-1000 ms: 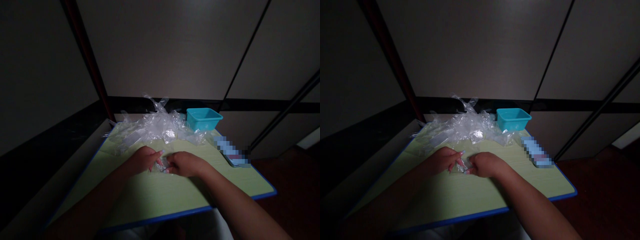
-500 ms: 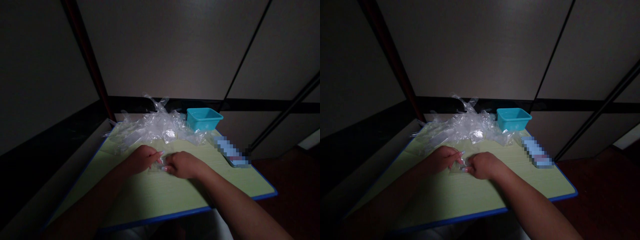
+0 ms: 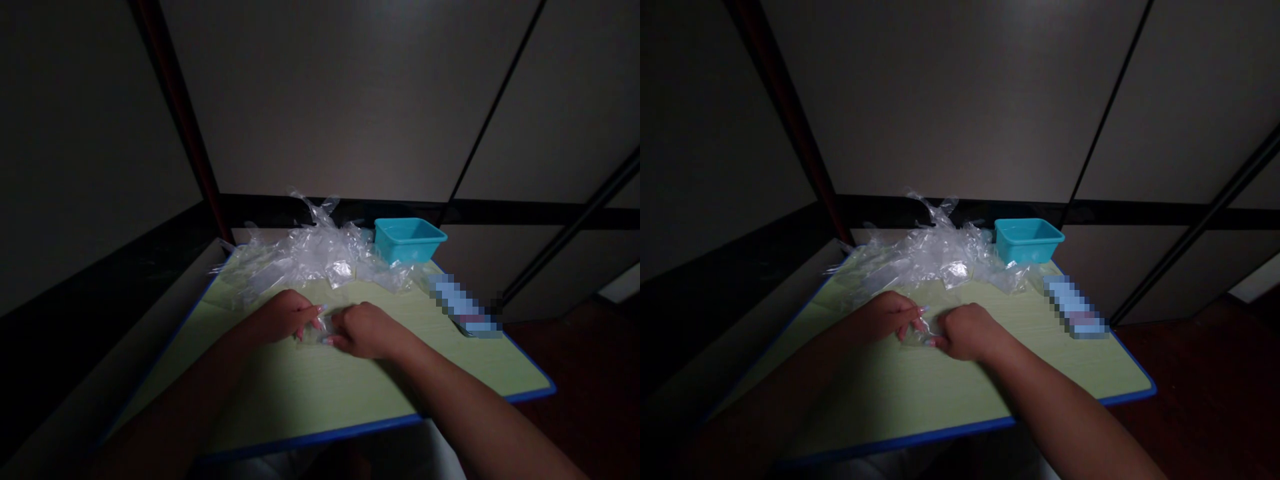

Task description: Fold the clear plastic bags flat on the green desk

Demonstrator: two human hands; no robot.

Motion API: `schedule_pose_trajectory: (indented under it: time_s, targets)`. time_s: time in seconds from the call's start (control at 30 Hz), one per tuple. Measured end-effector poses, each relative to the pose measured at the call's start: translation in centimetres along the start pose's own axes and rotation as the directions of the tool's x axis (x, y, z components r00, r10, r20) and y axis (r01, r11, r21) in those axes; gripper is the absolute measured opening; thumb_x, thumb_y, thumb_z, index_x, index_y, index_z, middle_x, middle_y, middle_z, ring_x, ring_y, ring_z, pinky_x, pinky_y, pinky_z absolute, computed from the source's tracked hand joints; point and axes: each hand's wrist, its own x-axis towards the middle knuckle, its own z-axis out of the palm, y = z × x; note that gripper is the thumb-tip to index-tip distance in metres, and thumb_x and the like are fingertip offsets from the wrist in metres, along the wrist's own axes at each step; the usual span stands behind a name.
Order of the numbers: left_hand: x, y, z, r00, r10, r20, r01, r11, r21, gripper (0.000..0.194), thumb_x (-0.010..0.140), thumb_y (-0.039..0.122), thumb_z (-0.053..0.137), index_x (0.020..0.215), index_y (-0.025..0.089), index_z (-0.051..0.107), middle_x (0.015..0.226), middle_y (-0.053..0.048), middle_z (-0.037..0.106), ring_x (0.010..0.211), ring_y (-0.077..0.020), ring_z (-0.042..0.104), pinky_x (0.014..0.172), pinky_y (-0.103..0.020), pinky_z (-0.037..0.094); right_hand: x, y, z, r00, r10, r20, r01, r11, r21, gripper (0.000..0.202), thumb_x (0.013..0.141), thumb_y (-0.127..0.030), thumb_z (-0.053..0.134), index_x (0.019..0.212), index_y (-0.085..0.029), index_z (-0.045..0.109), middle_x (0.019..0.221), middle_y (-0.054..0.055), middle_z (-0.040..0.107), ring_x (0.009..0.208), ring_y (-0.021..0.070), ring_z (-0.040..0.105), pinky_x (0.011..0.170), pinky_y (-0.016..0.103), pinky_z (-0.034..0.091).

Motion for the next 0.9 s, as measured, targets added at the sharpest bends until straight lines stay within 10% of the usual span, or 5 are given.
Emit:
schedule_pose_trajectory:
  time_s: [0.33, 0.9]
  targets:
    - [0.16, -0.82, -0.12, 0.971, 0.239, 0.004, -0.239, 0.969, 0.065, 0.038, 0.082, 0.035, 0.047, 0.061, 0.012, 0.068, 0.059, -0.002, 0.063, 0.052, -0.0104, 0.056, 0.05, -0.019, 0.039, 0.26, -0.08, 0.14, 1.0, -0.015, -0.024, 0.014, 0.999, -0.033, 0.035, 0.087, -0.044, 0.038, 0.091, -0.018, 0.061, 0.088, 0.008, 0.067, 0.08, 0.0228, 0.063, 0.065, 0.03, 0.04]
    - [0.11, -0.5, -0.12, 0.968, 0.244, -0.06, -0.236, 0.965, 0.118, 0.039, 0.085, 0.035, 0.045, 0.065, 0.013, 0.07, 0.054, 0.0, 0.06, 0.049, -0.0094, 0.053, 0.051, -0.019, 0.036, 0.38, -0.42, 0.4, 0.999, 0.039, 0.002, -0.039, 0.997, -0.066, 0.039, 0.088, -0.043, 0.035, 0.094, -0.016, 0.062, 0.09, 0.012, 0.067, 0.079, 0.0226, 0.063, 0.067, 0.03, 0.041]
